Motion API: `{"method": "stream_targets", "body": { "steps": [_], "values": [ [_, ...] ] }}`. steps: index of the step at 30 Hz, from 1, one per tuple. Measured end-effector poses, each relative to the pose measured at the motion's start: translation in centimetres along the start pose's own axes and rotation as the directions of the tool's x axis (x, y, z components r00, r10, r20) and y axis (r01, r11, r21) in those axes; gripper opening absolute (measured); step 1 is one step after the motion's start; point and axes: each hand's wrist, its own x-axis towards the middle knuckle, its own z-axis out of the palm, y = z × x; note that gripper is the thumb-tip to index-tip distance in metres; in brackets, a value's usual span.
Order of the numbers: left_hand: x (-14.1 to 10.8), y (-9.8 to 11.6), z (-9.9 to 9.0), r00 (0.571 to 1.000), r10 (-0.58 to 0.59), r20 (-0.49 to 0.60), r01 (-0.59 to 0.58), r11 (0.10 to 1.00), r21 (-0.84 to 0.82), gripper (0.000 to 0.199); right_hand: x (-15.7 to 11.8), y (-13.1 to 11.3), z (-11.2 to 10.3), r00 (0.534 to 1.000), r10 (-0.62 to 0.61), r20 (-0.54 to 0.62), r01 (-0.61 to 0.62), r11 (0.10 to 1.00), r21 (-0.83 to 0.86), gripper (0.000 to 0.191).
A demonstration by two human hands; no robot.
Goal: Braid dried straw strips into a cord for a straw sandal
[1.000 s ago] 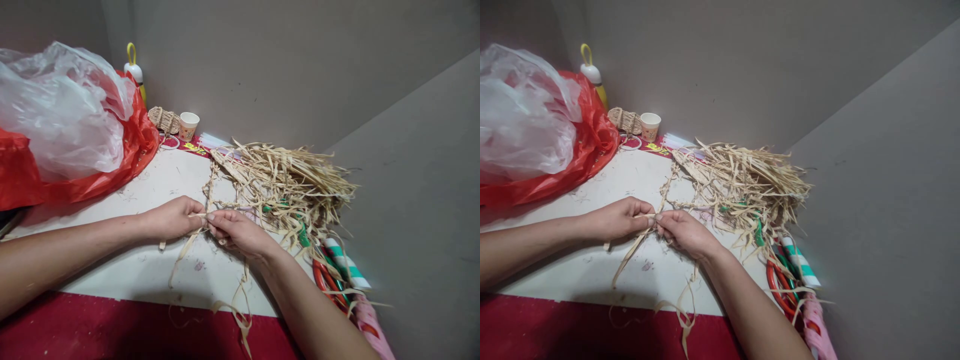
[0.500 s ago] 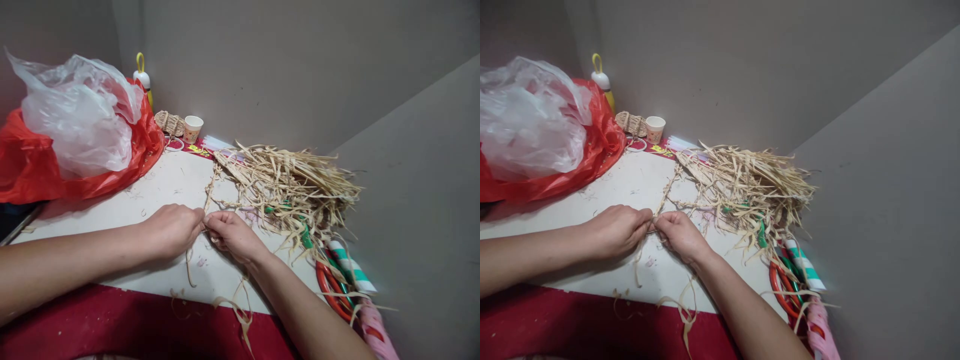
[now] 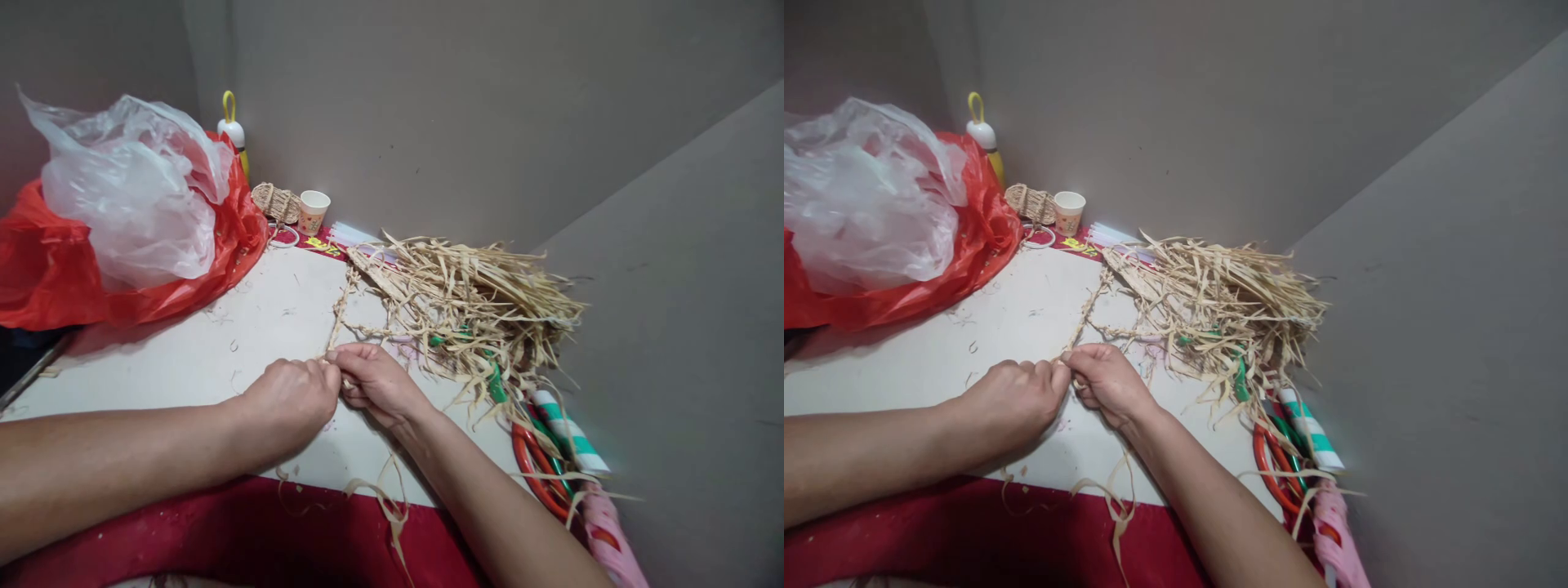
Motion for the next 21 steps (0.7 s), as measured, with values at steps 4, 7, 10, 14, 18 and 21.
{"method": "stream_targets", "body": {
  "steps": [4,7,10,14,18,21],
  "values": [
    [-1.3,0.5,-0.4,0.994,0.109,0.026,-0.106,0.991,-0.084,0.022,0.0,-0.2,-0.2,1.0,0.022,0.009,-0.022,1.0,-0.004,0.025],
    [-1.5,-0.7,-1.8,0.98,0.172,0.097,-0.129,0.931,-0.342,0.013,-0.1,-0.3,-0.4,0.999,0.009,0.038,-0.008,1.0,-0.002,0.023],
    [-0.2,-3.1,-3.0,0.994,-0.1,0.053,0.112,0.815,-0.569,0.021,-0.1,-0.5,-0.4,0.999,-0.016,0.046,0.016,1.0,0.002,0.027],
    [2.3,-5.2,-2.2,0.936,-0.324,0.138,0.25,0.335,-0.908,0.024,-0.1,-0.5,-0.5,0.998,-0.023,0.06,0.025,0.999,-0.033,0.028],
    [3.3,-4.7,-0.4,0.898,-0.017,0.439,0.428,-0.187,-0.884,0.012,0.1,-0.3,-0.9,0.995,-0.028,0.092,0.034,0.997,-0.063,0.026],
    [3.4,-4.2,0.0,0.901,-0.02,0.434,0.429,-0.128,-0.894,0.011,0.1,-0.3,-1.2,0.993,-0.027,0.118,0.038,0.995,-0.09,0.026]
  ]
}}
